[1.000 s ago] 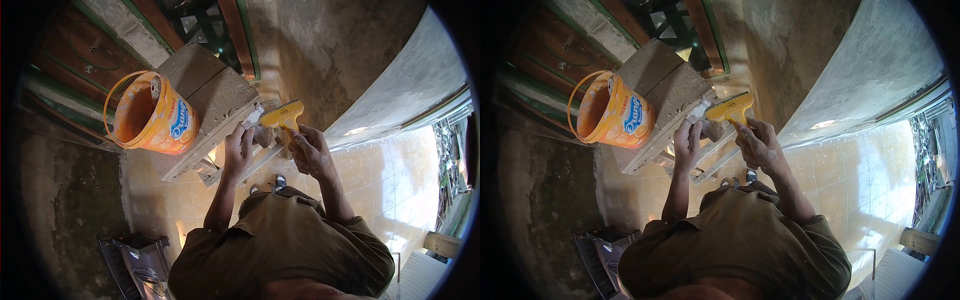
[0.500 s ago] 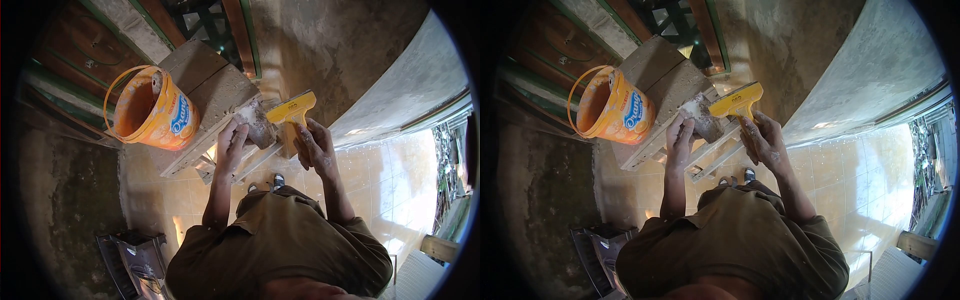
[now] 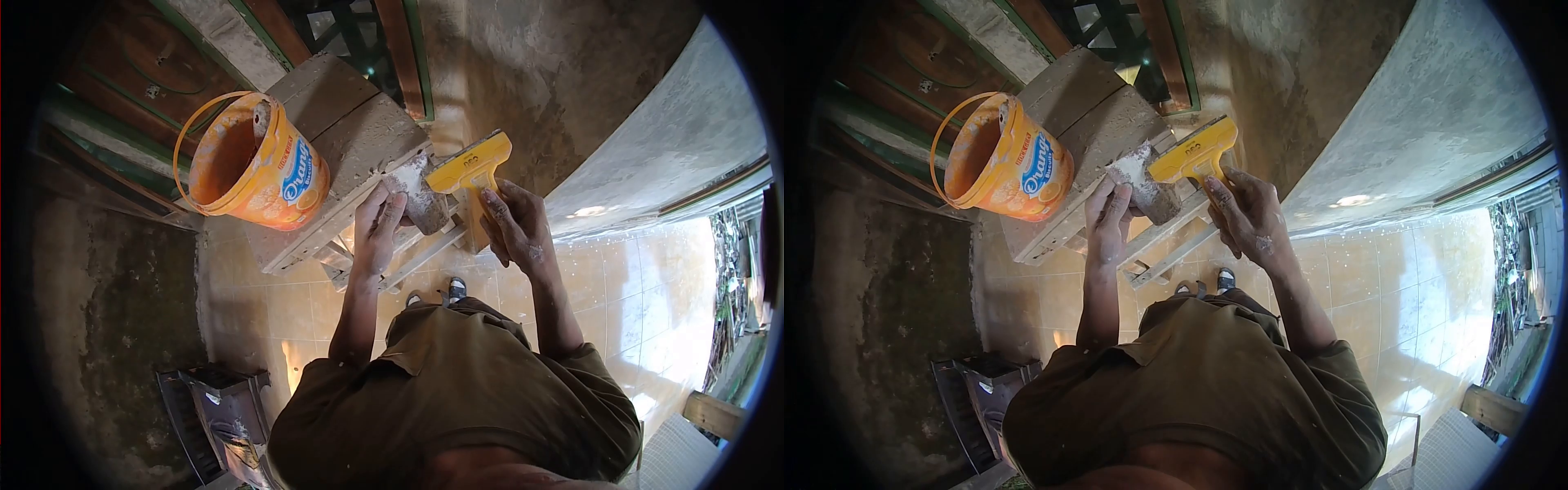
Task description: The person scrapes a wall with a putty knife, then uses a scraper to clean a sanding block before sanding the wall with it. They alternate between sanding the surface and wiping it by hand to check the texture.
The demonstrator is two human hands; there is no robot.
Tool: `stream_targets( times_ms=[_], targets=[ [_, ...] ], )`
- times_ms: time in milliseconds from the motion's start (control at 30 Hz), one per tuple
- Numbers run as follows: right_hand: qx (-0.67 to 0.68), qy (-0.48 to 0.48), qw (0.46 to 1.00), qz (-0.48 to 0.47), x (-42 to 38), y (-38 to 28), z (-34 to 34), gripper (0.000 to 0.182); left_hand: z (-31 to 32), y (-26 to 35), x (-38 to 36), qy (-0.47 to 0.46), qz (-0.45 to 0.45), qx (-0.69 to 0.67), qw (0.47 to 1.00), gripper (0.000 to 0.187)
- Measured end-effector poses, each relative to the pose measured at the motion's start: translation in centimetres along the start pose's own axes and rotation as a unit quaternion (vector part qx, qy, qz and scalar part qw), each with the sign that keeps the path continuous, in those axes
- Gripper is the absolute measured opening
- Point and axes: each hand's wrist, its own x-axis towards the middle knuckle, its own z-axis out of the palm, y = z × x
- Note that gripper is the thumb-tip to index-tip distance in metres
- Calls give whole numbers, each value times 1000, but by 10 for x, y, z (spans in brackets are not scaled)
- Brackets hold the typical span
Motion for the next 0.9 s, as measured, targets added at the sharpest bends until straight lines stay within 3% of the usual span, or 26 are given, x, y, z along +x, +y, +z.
stream_targets(
  times_ms=[333,500,633,733,800,900],
  targets=[
    [51,-17,998,11,0,2,1,27,3,-1,0,15,23,73,997,32],
    [114,-21,990,84,-2,4,0,26,15,10,-2,14,25,117,993,32],
    [146,-32,988,43,-2,16,4,26,15,8,-1,15,23,136,990,32],
    [113,-11,993,7,-3,18,8,25,11,1,1,23,28,120,992,32],
    [145,10,989,-14,-4,14,8,23,3,-6,2,-5,2,-30,1000,32],
    [108,-8,994,18,-4,9,0,22,0,-12,-1,27,-1,-120,992,30]
  ],
)
